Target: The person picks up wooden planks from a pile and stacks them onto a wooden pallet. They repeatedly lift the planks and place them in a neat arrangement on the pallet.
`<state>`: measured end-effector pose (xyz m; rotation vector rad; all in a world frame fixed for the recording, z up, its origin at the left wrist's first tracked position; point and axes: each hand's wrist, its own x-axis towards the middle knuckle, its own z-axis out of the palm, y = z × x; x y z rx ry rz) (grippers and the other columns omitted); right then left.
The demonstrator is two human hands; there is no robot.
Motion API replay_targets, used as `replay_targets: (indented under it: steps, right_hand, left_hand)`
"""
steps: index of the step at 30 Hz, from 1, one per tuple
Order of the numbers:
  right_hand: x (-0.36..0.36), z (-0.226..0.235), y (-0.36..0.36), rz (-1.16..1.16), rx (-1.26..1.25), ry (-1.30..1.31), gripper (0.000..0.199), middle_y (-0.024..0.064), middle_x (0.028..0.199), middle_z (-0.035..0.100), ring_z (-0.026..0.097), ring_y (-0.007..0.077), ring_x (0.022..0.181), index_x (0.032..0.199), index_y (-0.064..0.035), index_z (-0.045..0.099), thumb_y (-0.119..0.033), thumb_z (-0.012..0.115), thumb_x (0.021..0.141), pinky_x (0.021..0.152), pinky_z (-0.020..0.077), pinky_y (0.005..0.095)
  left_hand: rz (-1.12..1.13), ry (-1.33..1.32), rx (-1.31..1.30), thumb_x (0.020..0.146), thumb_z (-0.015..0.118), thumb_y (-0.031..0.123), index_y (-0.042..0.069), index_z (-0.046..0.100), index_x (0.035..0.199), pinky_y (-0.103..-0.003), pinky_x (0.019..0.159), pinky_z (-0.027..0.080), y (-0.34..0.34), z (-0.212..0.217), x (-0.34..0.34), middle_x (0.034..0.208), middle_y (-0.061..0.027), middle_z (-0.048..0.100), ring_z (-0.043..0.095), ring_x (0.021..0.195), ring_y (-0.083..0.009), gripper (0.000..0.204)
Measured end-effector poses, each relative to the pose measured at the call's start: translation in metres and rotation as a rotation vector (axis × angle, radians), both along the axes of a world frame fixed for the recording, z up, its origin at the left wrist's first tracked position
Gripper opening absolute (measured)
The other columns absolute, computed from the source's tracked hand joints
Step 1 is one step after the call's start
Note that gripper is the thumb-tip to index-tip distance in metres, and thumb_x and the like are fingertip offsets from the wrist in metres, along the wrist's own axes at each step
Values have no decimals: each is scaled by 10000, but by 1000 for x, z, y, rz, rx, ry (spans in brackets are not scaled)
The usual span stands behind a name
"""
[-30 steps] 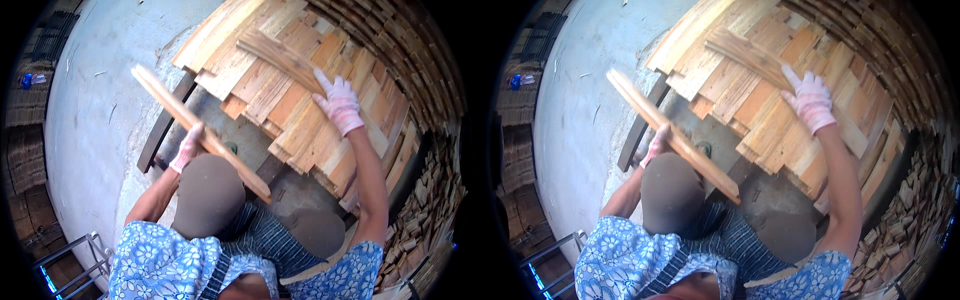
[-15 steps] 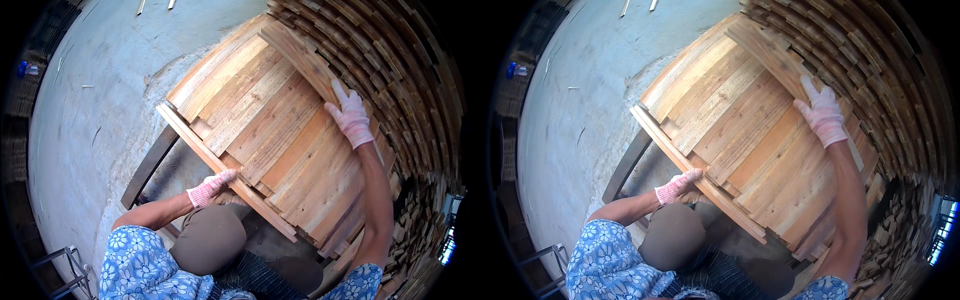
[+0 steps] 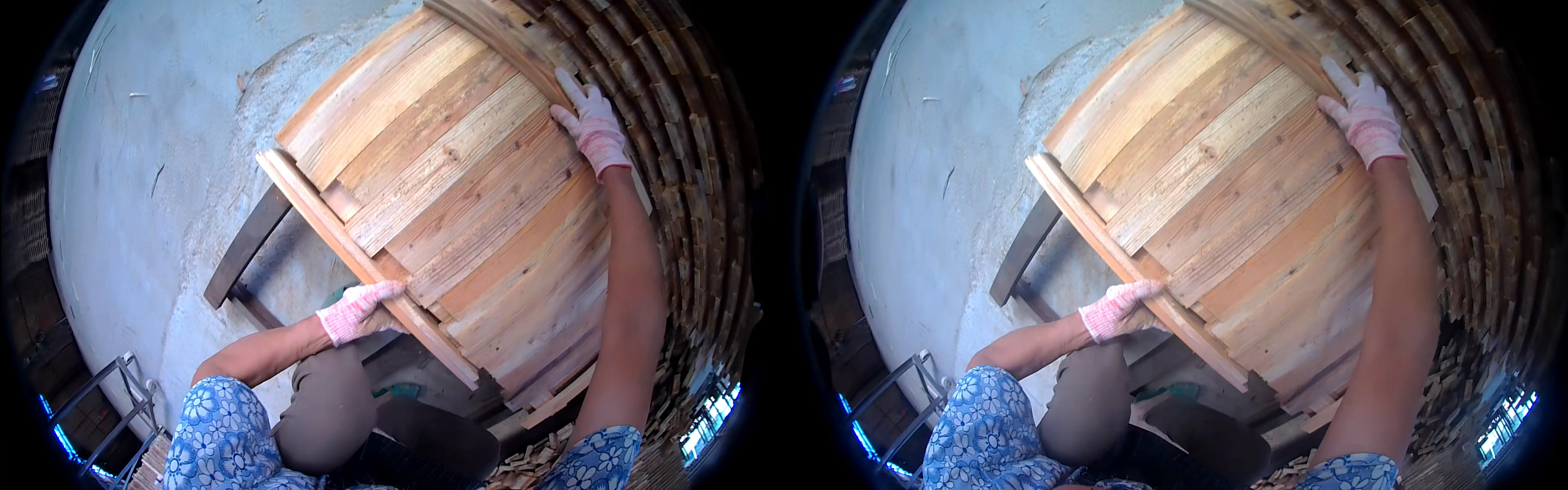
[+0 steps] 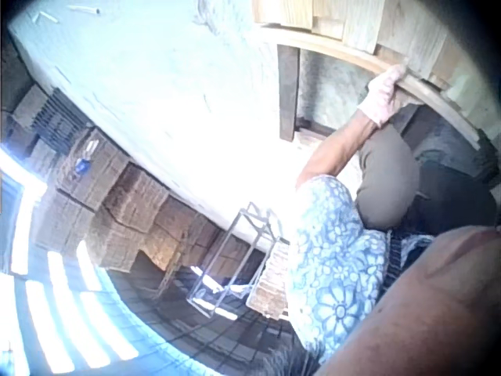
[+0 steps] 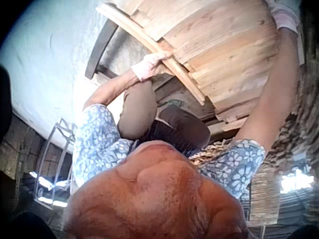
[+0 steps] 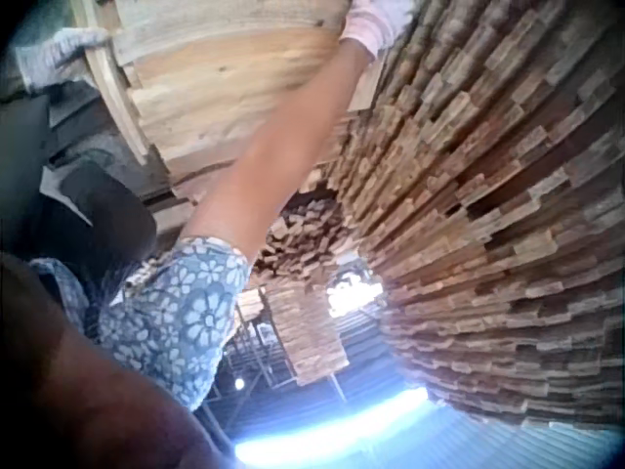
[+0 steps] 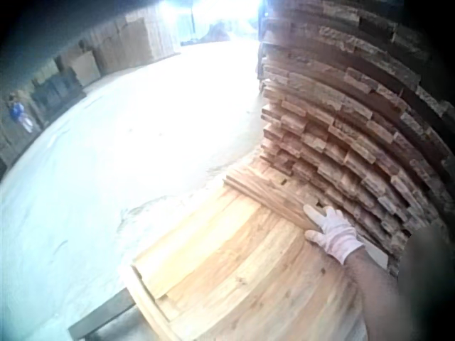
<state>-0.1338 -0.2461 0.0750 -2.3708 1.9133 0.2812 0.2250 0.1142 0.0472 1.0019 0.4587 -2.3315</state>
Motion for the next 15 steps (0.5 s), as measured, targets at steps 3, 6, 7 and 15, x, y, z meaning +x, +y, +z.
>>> replay_targets:
  steps: [3,6,7,15]
  right_hand:
    - [15,17,2,-75,79,16,703,185,1560,413,441,409,1398,1582,-522,274,-515,625,972,1132,398,543]
    - [43,39,19,-22,-81,340,693,155,1585,394,410,359,1431,1583,-500,305,-393,633,981,1117,347,617]
    - [48,47,37,116,-146,294,688,155,1557,423,434,357,1400,1579,-476,332,-364,644,976,1110,360,600]
    - [129,129,363,34,779,-806,957,267,1383,487,515,446,1298,1618,-214,339,-430,805,810,1114,423,511]
  left_hand:
    - [-5,-101,27,974,712,206,-21,439,1446,-712,1024,467,3,-4,-1,1432,-241,538,555,1304,-457,591]
    - [45,-68,5,956,720,169,-28,429,1441,-718,1042,453,13,-6,2,1444,-248,513,532,1324,-470,599]
    - [40,-108,13,948,726,161,-30,426,1441,-721,1051,444,16,0,3,1447,-249,507,524,1331,-473,608]
    - [82,11,-63,907,767,134,1,532,1372,-538,1084,491,12,106,11,1324,-173,634,621,1242,-338,538]
